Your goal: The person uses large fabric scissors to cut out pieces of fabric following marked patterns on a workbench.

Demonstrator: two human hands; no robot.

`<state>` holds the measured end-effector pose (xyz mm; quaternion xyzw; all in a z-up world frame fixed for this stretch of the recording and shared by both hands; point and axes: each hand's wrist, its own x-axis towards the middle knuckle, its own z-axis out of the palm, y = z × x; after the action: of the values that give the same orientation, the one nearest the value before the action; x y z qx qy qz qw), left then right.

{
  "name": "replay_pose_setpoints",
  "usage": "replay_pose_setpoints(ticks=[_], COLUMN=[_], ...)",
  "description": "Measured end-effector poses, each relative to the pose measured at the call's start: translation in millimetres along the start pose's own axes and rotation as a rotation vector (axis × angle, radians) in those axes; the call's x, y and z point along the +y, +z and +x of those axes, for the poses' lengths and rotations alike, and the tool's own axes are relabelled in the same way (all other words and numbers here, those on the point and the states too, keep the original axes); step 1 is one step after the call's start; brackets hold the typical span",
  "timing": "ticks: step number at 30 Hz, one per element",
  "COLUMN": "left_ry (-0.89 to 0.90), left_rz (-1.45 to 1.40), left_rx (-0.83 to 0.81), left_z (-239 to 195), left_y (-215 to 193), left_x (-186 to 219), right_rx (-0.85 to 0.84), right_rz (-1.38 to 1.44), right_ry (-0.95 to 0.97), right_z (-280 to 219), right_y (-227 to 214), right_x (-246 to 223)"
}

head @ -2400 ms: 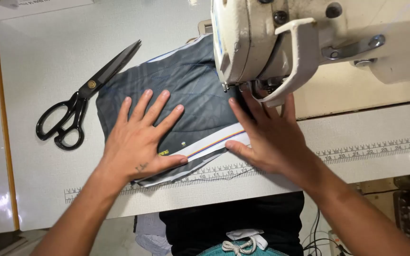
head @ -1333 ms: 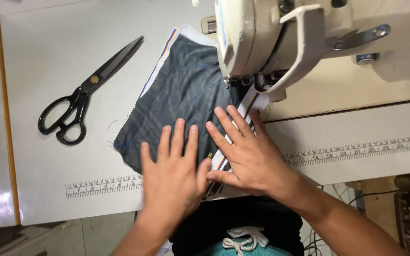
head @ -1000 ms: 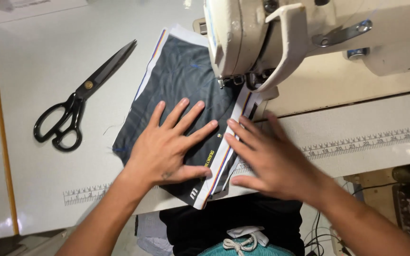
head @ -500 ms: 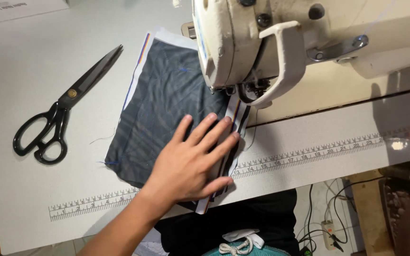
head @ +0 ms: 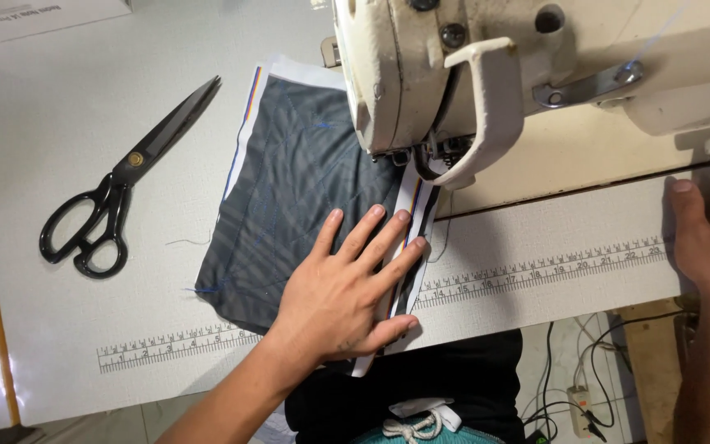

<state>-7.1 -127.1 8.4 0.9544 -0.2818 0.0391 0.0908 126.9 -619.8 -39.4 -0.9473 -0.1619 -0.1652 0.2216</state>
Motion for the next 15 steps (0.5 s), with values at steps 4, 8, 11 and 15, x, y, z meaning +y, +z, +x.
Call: replay_pose_setpoints(ticks=[4, 8, 11, 15], left_ry=[-0.011, -0.032, -0.05, -0.105], left_rz=[-0.013, -0.018, -0.024, -0.037], left_rx=[0.002, 0.006, 0.014, 0.032], left_z=[0.4, 1.6, 2.5, 4.2], left_y=[2.0, 3.4, 2.7, 5.6], left_x=[2.6, 8.3, 14.7, 30.3], right_rx=[-0.042, -0.027, -0.03, -0.075], right_rz=[0.097, 0.142, 0.133, -0.008], right_ry=[0.288, 0.365, 0.306, 0.415], right_z=[-4.1, -21.2, -30.2, -38.1], right_y=[12.0, 23.6, 26.3, 27.5], right_x=[6.0, 45.5, 62.6, 74.9])
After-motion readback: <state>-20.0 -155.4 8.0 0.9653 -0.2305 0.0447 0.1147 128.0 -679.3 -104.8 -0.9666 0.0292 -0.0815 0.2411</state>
